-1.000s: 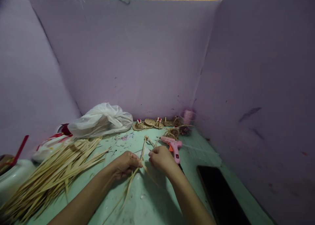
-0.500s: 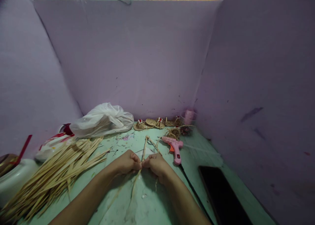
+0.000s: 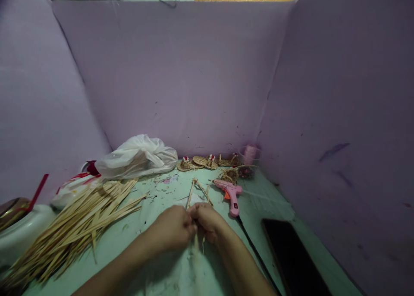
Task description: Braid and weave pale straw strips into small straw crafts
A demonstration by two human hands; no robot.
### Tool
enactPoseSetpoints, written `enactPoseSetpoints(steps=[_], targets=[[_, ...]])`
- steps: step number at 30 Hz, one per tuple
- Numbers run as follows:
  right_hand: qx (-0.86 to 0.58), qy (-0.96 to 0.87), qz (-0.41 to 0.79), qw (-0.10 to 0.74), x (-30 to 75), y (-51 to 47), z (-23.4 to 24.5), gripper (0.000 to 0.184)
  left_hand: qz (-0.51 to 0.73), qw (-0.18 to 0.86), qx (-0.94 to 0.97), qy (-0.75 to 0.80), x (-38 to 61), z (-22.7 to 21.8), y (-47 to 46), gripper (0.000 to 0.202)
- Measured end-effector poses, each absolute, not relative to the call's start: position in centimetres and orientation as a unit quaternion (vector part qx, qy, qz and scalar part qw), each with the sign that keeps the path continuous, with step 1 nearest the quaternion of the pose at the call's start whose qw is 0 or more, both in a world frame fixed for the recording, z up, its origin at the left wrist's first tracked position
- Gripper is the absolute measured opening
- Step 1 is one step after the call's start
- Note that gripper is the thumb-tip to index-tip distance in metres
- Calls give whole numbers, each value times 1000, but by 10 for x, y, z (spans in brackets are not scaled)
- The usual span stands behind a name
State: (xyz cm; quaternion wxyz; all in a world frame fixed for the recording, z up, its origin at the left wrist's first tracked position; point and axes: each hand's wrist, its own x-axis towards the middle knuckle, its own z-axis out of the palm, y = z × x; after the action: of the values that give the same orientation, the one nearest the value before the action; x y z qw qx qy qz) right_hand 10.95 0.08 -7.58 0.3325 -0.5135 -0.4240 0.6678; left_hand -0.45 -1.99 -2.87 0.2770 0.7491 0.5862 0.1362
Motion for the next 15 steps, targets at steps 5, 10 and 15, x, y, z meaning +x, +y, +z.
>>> enactPoseSetpoints(steps=[5, 10, 15], targets=[[-511, -424, 681, 308, 114, 1, -77, 10, 215, 485, 568, 629, -18, -20, 8, 16], [-489, -437, 687, 313, 118, -1, -77, 11, 203, 678, 429, 562, -17, -41, 16, 13], [-497, -477, 663, 293, 120, -1, -72, 14, 142, 727, 431, 516, -23, -56, 21, 12]])
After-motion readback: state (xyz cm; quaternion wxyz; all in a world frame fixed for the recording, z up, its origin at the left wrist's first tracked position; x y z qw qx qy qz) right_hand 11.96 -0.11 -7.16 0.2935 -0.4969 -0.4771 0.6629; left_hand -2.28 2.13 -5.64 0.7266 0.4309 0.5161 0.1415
